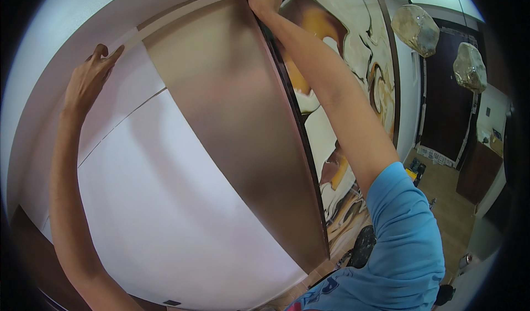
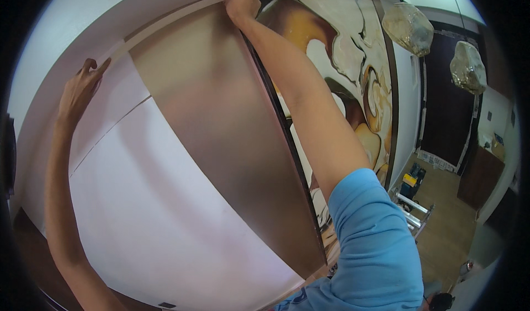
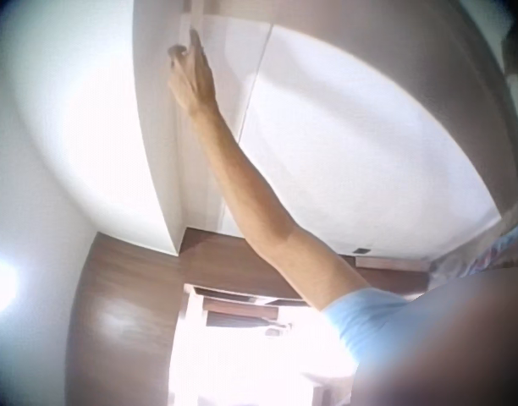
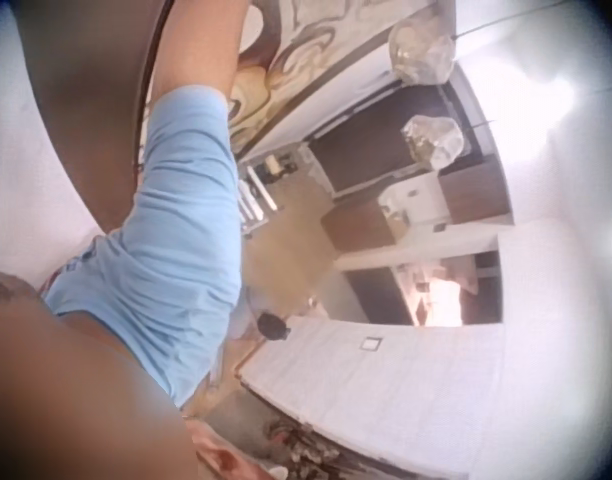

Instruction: The person applies masking tape along the edge of a large wall panel and smooths the surface with their hands. They repeatedly position and press the tape while standing on a ladder, working on the upper portion of the wall.

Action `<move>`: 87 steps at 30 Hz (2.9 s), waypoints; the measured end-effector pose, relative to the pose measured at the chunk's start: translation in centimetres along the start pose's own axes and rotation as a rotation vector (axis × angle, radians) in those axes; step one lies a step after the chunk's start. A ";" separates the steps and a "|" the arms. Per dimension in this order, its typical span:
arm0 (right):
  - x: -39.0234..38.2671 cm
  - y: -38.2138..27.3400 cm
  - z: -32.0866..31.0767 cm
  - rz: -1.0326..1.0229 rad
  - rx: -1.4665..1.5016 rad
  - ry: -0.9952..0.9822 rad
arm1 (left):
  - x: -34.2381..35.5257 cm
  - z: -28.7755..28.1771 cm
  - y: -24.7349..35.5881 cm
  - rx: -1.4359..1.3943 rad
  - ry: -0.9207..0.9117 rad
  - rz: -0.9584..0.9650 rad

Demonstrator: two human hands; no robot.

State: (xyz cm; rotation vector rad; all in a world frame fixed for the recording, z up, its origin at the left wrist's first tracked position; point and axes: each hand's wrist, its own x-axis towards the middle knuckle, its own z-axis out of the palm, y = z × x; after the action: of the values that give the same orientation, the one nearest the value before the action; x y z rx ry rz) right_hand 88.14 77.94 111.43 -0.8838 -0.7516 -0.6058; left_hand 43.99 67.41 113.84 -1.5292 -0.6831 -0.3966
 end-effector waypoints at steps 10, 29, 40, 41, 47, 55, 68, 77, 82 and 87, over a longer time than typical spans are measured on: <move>0.2 -0.7 3.0 -0.344 -0.325 0.072 | 1.0 2.3 -0.5 -0.007 -0.116 0.023; 0.3 0.3 4.8 -0.356 -0.452 0.105 | 2.5 3.2 -0.4 -0.028 -0.141 -0.024; 0.4 0.4 4.9 -0.367 -0.428 0.111 | 2.9 3.7 -0.7 -0.027 -0.164 -0.033; 0.4 0.5 5.0 -0.371 -0.423 0.118 | 3.0 3.8 -0.7 -0.020 -0.174 -0.040; 0.6 0.7 5.0 -0.394 -0.423 0.131 | 2.9 3.7 -0.5 0.009 -0.132 -0.043; 0.5 -0.1 4.5 -0.338 -0.436 0.033 | 3.0 2.8 0.0 0.042 -0.206 -0.085; 0.6 0.5 5.1 -0.343 -0.488 0.035 | 4.1 2.3 0.3 0.126 -0.262 -0.132; 0.4 -0.2 5.0 -0.260 -0.437 0.013 | 4.1 4.8 -1.5 0.102 -0.083 -0.018; 0.3 -0.6 4.6 -0.093 -0.312 0.096 | 4.1 3.9 -0.7 0.112 -0.169 -0.073; 0.9 -0.4 4.3 -0.012 -0.246 0.059 | 4.3 2.1 0.9 0.108 -0.354 -0.155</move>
State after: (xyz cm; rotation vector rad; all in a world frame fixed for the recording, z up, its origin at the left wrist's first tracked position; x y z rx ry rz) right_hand 87.03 81.27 114.11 -1.0832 -0.6380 -0.7428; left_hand 47.52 70.24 115.65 -1.4613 -1.0869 -0.2006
